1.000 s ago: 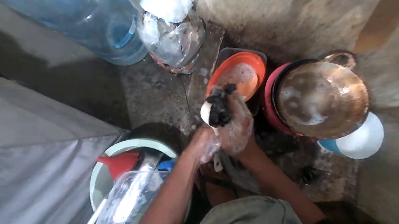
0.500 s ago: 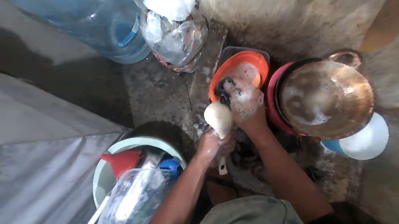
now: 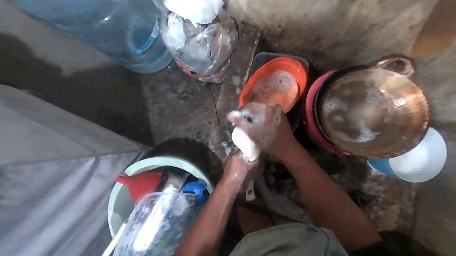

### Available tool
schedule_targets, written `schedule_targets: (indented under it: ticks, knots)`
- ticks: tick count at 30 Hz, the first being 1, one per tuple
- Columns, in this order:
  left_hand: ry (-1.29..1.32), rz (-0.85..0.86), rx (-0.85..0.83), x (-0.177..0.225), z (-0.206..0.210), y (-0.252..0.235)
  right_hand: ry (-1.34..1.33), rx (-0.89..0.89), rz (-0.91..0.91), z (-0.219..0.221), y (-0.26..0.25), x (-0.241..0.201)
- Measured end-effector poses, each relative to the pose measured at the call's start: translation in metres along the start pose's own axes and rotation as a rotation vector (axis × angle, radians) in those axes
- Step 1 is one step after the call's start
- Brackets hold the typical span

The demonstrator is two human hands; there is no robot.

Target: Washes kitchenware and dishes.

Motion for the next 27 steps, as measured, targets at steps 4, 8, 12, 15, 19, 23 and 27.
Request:
schedule_targets:
  ticks: [4,8,12,15,19,23,27]
  knots:
    - [0.311,0.125,-0.064,-0.004,0.002,-0.005,-0.388,0.112,0.359,0.001,-0.005,0.042]
    - [-0.014,0.326,-0.073,-0.008,-0.005,-0.012,-1.154,0.389,0.797,0.018,0.021,0.06]
    - [-0.159,0.41,0.146,0.008,-0.003,-0.01,-1.516,0.403,0.937,0.029,0.04,0.036]
    - [-0.155,0.391,0.176,0.025,0.007,-0.01,-1.033,0.423,0.653,0.032,0.052,0.008]
    - [0.007,0.406,0.083,0.048,0.007,0.002,-0.518,0.252,0.35,0.042,0.073,-0.005]
    - [0.185,0.519,0.103,0.066,-0.002,0.004,-0.544,0.214,0.131,0.032,0.072,-0.019]
    - [0.213,0.365,0.168,0.056,-0.011,0.0,-0.643,-0.371,0.442,0.068,0.103,0.028]
Point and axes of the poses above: each hand's wrist, its own y-axis away from the middle knuckle, its own z-axis out of the palm, x = y × z, the point moved 4 cm from there along -y, towards the middle knuckle, and after that the axes turned 6 degrees about -y, right-handed, at the moved point
